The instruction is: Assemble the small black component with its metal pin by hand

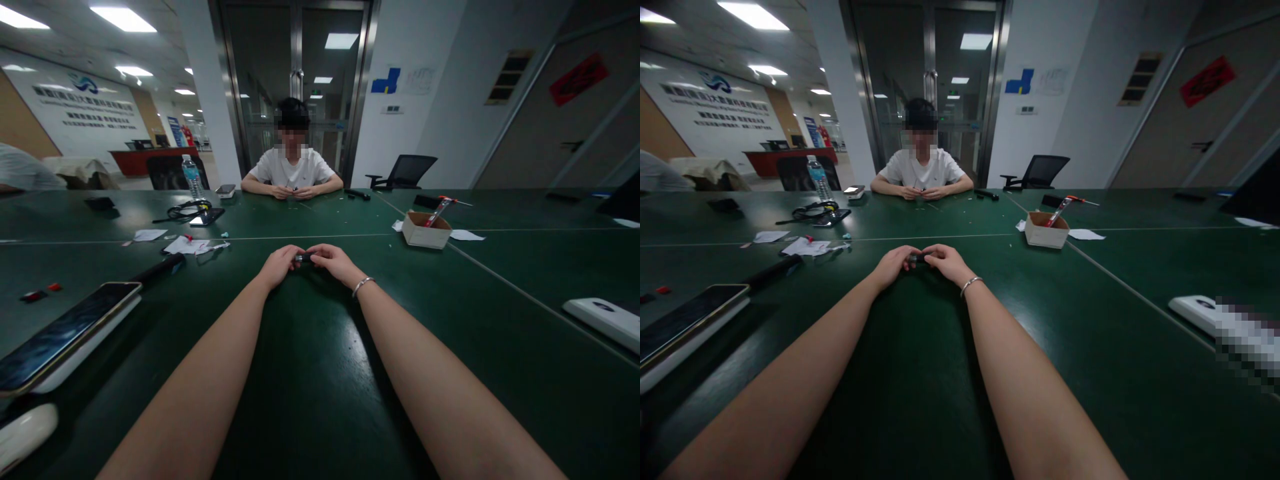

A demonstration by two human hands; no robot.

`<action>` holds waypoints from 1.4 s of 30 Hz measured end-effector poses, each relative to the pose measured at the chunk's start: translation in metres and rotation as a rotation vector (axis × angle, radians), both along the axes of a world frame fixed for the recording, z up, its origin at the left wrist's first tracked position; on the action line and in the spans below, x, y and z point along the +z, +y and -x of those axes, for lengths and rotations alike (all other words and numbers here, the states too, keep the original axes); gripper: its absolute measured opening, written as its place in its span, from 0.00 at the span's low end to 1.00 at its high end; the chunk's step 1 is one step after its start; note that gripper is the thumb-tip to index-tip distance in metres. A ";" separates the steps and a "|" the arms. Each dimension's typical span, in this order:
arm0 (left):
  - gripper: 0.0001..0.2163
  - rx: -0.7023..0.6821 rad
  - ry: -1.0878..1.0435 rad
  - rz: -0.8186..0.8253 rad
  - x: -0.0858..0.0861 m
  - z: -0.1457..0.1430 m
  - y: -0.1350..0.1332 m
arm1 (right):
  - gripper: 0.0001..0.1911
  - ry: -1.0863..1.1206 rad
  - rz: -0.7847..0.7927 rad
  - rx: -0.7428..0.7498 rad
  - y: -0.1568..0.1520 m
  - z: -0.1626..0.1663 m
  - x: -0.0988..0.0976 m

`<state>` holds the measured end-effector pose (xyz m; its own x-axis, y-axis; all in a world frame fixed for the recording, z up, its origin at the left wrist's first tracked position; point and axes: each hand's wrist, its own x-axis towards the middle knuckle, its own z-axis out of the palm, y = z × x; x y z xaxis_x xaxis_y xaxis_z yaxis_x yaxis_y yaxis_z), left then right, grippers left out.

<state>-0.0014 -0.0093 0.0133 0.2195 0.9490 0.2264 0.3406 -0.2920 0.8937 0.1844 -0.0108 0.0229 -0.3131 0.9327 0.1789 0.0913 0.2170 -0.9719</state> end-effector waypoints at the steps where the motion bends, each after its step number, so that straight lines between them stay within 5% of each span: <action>1: 0.18 0.009 0.000 -0.003 0.000 0.000 0.000 | 0.09 -0.001 0.003 -0.001 0.000 0.000 0.000; 42: 0.17 -0.001 0.074 -0.009 -0.006 0.002 0.004 | 0.09 0.001 0.019 -0.029 0.003 0.000 -0.002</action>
<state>-0.0034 -0.0050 0.0077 0.2372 0.9467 0.2178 0.4051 -0.3002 0.8636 0.1846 -0.0074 0.0206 -0.2861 0.9446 0.1609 0.0968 0.1955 -0.9759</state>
